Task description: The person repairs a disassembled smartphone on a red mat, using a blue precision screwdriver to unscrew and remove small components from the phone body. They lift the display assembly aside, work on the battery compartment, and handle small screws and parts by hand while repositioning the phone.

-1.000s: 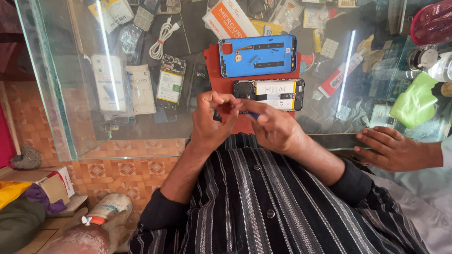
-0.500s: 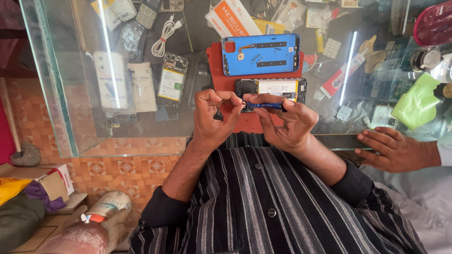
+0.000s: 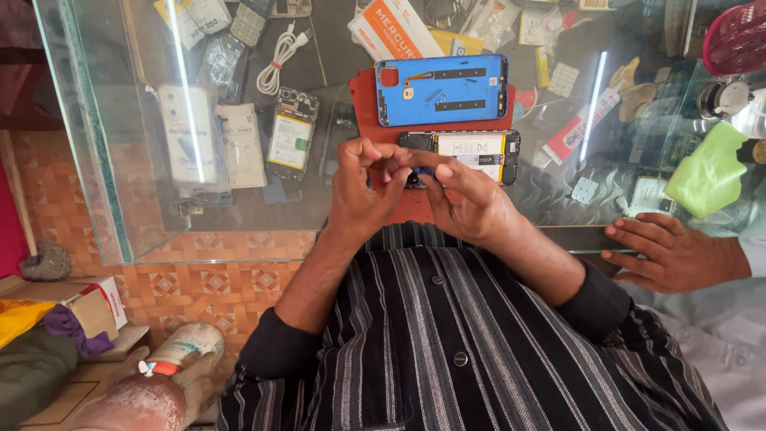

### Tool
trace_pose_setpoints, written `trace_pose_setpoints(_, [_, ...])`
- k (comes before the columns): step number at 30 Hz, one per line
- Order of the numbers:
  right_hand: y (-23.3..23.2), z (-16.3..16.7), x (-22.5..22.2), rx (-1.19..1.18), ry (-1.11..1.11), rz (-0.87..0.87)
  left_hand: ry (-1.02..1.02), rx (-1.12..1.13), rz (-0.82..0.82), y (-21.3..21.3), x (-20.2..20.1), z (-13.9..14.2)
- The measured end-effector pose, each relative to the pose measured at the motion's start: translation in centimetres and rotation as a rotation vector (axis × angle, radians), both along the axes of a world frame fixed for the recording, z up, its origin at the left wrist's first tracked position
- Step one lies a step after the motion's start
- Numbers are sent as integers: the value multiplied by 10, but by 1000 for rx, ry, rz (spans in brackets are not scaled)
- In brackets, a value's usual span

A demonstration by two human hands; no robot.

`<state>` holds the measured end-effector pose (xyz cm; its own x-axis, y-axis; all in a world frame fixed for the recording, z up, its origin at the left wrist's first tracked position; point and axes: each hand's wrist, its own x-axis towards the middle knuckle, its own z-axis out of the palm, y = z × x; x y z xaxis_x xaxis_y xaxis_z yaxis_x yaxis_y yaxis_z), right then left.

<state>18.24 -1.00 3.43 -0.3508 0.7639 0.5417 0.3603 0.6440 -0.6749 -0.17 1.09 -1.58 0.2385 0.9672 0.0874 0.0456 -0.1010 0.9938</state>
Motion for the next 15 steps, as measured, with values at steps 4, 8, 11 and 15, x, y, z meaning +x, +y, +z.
trace_pose_setpoints(4, [9, -19, 0, -75, 63, -39, 96, -27, -78, 10, -3, 1])
trace_pose_setpoints(8, [21, -36, 0, -18, 106, -80, 0, -23, -156, 18, -5, 1])
trace_pose_setpoints(11, [22, -41, 1, -88, 147, -76, -24, -8, -175, 18, -5, 3])
trace_pose_setpoints(15, [18, -40, 2, -62, 66, -87, 44, -66, -173, 15, -8, 6])
